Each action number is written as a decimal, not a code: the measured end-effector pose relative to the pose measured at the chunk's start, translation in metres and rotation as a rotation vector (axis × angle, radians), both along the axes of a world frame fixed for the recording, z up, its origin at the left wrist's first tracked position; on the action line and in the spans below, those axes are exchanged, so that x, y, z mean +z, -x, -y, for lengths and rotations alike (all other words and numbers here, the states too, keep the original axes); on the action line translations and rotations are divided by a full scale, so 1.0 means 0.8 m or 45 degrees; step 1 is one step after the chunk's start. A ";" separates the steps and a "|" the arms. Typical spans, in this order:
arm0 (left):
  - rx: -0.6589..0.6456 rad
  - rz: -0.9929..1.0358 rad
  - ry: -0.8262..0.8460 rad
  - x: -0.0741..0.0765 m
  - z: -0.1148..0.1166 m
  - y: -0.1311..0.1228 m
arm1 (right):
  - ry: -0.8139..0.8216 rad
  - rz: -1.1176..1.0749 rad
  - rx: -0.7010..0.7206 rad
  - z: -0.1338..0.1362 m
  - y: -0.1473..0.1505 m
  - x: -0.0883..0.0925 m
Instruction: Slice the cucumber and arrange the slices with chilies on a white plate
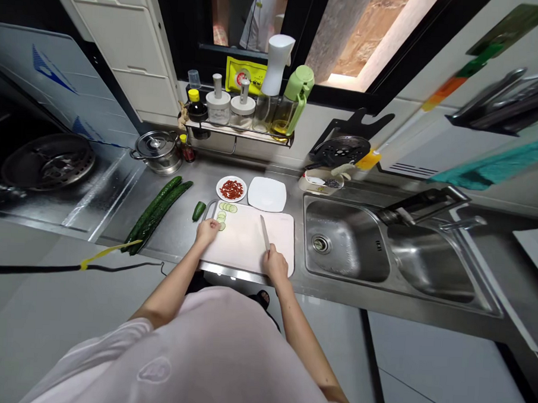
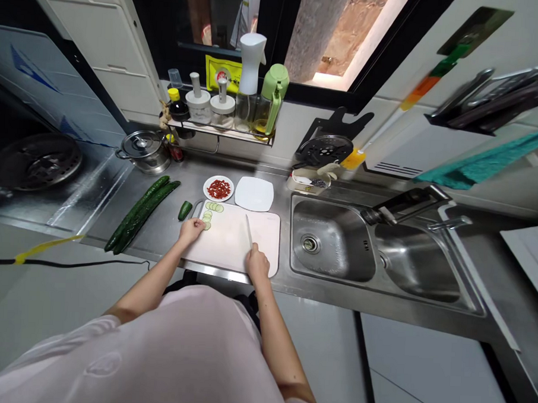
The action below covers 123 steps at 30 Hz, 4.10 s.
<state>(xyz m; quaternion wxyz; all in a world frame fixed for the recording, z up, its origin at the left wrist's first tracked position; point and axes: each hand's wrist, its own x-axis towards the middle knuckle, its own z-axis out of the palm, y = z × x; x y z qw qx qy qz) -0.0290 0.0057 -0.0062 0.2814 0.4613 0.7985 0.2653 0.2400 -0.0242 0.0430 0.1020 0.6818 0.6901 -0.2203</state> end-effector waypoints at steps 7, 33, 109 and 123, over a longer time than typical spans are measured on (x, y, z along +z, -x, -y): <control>0.010 -0.136 0.077 0.003 -0.004 0.008 | 0.001 0.010 0.017 0.000 0.001 0.001; -0.088 -0.340 0.011 0.008 0.000 0.000 | -0.028 0.027 0.040 -0.001 0.000 -0.011; -0.179 -0.184 0.019 -0.014 -0.056 -0.082 | -0.020 0.007 0.297 0.024 0.014 0.023; -0.191 -0.168 0.062 -0.012 -0.057 -0.079 | 0.028 0.013 0.304 0.019 0.027 0.019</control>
